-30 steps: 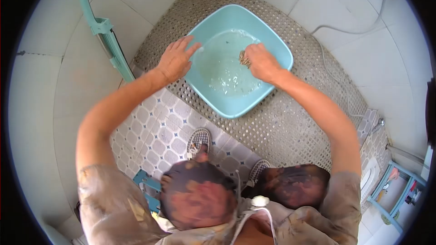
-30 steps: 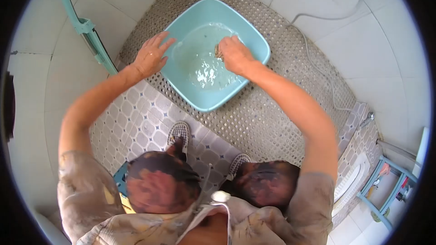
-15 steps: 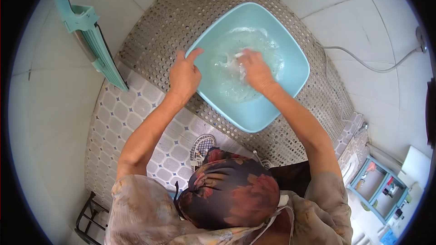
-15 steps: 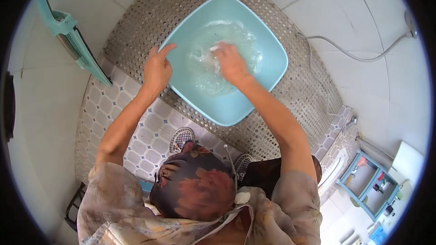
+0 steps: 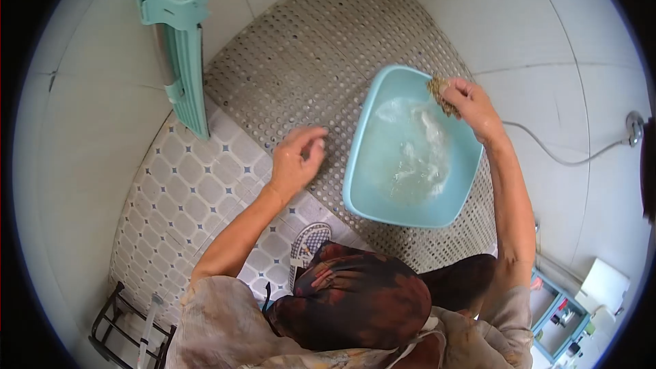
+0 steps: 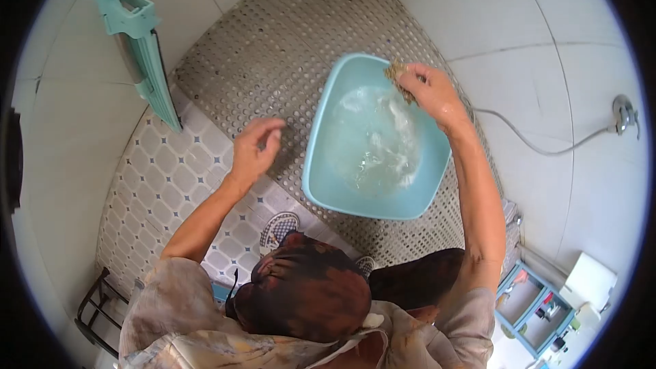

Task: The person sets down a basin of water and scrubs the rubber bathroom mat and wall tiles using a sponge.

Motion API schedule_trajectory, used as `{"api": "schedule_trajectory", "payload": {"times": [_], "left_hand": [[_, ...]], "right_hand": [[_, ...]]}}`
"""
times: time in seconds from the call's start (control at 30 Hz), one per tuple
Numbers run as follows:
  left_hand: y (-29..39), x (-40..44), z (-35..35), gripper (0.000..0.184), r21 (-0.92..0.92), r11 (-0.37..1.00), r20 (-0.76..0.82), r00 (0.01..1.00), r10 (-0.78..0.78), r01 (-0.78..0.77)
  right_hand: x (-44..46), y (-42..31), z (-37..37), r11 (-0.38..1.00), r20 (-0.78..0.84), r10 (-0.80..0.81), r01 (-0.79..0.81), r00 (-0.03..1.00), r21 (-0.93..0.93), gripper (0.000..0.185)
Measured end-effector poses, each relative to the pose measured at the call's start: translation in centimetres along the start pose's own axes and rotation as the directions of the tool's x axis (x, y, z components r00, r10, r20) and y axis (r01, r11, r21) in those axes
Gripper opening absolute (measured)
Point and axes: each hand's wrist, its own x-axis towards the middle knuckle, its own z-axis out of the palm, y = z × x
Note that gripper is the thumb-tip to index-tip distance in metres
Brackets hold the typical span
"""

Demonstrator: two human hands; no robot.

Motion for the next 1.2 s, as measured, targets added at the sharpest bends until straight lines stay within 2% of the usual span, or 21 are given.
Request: {"api": "schedule_trajectory", "payload": {"times": [0.03, 0.13, 0.2, 0.27, 0.33, 0.43, 0.5, 0.53, 0.57, 0.6, 0.63, 0.7, 0.8, 0.87, 0.9, 0.93, 0.97, 1.0, 1.1, 1.17, 1.2], "left_hand": [[-1.4, 0.8, 0.0, 0.023, 0.092, 0.994, -0.066, 0.996, -0.055, 0.061], [-5.2, 2.7, 1.5, 0.035, 0.438, 0.899, -0.061, 0.996, 0.058, -0.026], [-5.0, 4.0, 3.2, 0.047, 0.586, 0.806, -0.006, 0.995, 0.102, -0.079], [-5.0, 4.8, 4.5, 0.056, 0.696, 0.713, 0.048, 0.996, 0.075, -0.087], [-5.2, 5.0, 5.2, 0.062, 0.770, 0.635, 0.079, 0.997, -0.003, -0.060], [-5.6, 5.3, 4.9, 0.067, 0.740, 0.670, 0.086, 0.996, -0.012, -0.056], [-5.4, 5.2, 5.4, 0.069, 0.718, 0.695, 0.086, 0.996, -0.025, -0.045], [-5.3, 5.3, 5.3, 0.069, 0.717, 0.696, 0.098, 0.994, -0.039, -0.044], [-5.4, 5.6, 5.0, 0.070, 0.722, 0.691, 0.103, 0.993, -0.054, -0.037], [-5.4, 5.8, 5.0, 0.070, 0.717, 0.697, 0.089, 0.994, -0.063, -0.020], [-5.3, 6.1, 5.3, 0.070, 0.710, 0.704, 0.078, 0.994, -0.075, -0.003], [-5.0, 6.3, 6.3, 0.071, 0.699, 0.714, 0.056, 0.994, -0.098, 0.031], [-4.7, 7.8, 7.7, 0.072, 0.690, 0.722, 0.024, 0.996, -0.091, 0.050], [-4.7, 8.0, 8.1, 0.073, 0.681, 0.729, 0.006, 0.995, -0.101, 0.070], [-4.7, 8.1, 8.1, 0.072, 0.693, 0.717, 0.023, 0.991, -0.128, 0.076], [-4.7, 8.1, 8.1, 0.072, 0.705, 0.704, 0.041, 0.987, -0.153, 0.080], [-4.7, 8.1, 8.2, 0.072, 0.717, 0.693, 0.061, 0.982, -0.179, 0.081], [-4.9, 7.9, 8.2, 0.072, 0.699, 0.711, 0.086, 0.979, -0.186, 0.074], [-5.3, 7.8, 8.2, 0.071, 0.664, 0.745, 0.090, 0.982, -0.167, 0.065], [-4.8, 8.0, 8.0, 0.072, 0.663, 0.744, 0.012, 0.993, -0.118, 0.081], [-4.9, 8.2, 8.0, 0.072, 0.651, 0.755, 0.006, 0.994, -0.108, 0.078]], "right_hand": [[0.6, -1.2, 0.3, 0.998, -0.033, -0.047, 0.049, 0.998, 0.041, 0.041], [5.3, -4.2, 4.9, 0.910, -0.139, -0.411, 0.397, 0.901, -0.122, 0.037], [8.5, -6.4, 10.4, 0.675, -0.092, -0.719, 0.661, 0.688, -0.328, 0.030], [12.1, -7.7, 16.9, 0.429, 0.023, -0.885, 0.836, 0.464, -0.343, 0.029], [14.1, -8.9, 21.5, 0.187, 0.325, -0.877, 0.874, 0.354, -0.448, 0.026], [18.3, -8.2, 23.7, 0.218, 0.374, -0.855, 0.903, 0.359, -0.369, 0.026], [21.1, -8.0, 20.2, 0.223, 0.213, -0.906, 0.842, 0.365, -0.492, 0.027], [24.2, -6.1, 18.7, 0.261, 0.048, -0.927, 0.733, 0.371, -0.628, 0.023], [26.4, -5.2, 15.7, 0.374, -0.001, -0.847, 0.595, 0.531, -0.711, 0.021], [29.0, -3.4, 13.4, 0.547, -0.180, -0.738, 0.422, 0.650, -0.723, 0.022], [29.9, -2.8, 10.5, 0.542, -0.180, -0.592, 0.222, 0.786, -0.811, 0.023], [30.4, -1.6, 8.0, 0.628, -0.388, -0.486, 0.004, 0.783, -0.778, 0.024], [29.3, -4.5, 11.9, 0.519, -0.271, -0.476, 0.019, 0.837, -0.854, 0.025], [27.8, -5.9, 17.3, 0.317, -0.016, -0.855, 0.498, 0.518, -0.807, 0.022], [24.5, -8.9, 19.5, 0.319, 0.108, -0.845, 0.656, 0.524, -0.685, 0.022], [24.2, -8.6, 23.1, 0.173, 0.139, -0.954, 0.866, 0.265, -0.469, 0.023], [21.8, -9.1, 26.3, 0.139, 0.173, -0.964, 0.936, 0.203, -0.325, 0.025], [19.7, -9.5, 28.6, 0.103, 0.194, -0.972, 0.980, 0.136, -0.169, 0.027], [18.3, -12.0, 28.7, 0.074, 0.378, -0.921, 0.996, 0.090, -0.057, 0.030], [23.0, -12.2, 25.6, 0.013, 0.230, -0.967, 0.929, 0.106, -0.371, 0.028], [26.8, -11.4, 23.7, 0.088, 0.184, -0.961, 0.856, 0.208, -0.510, 0.025]]}}
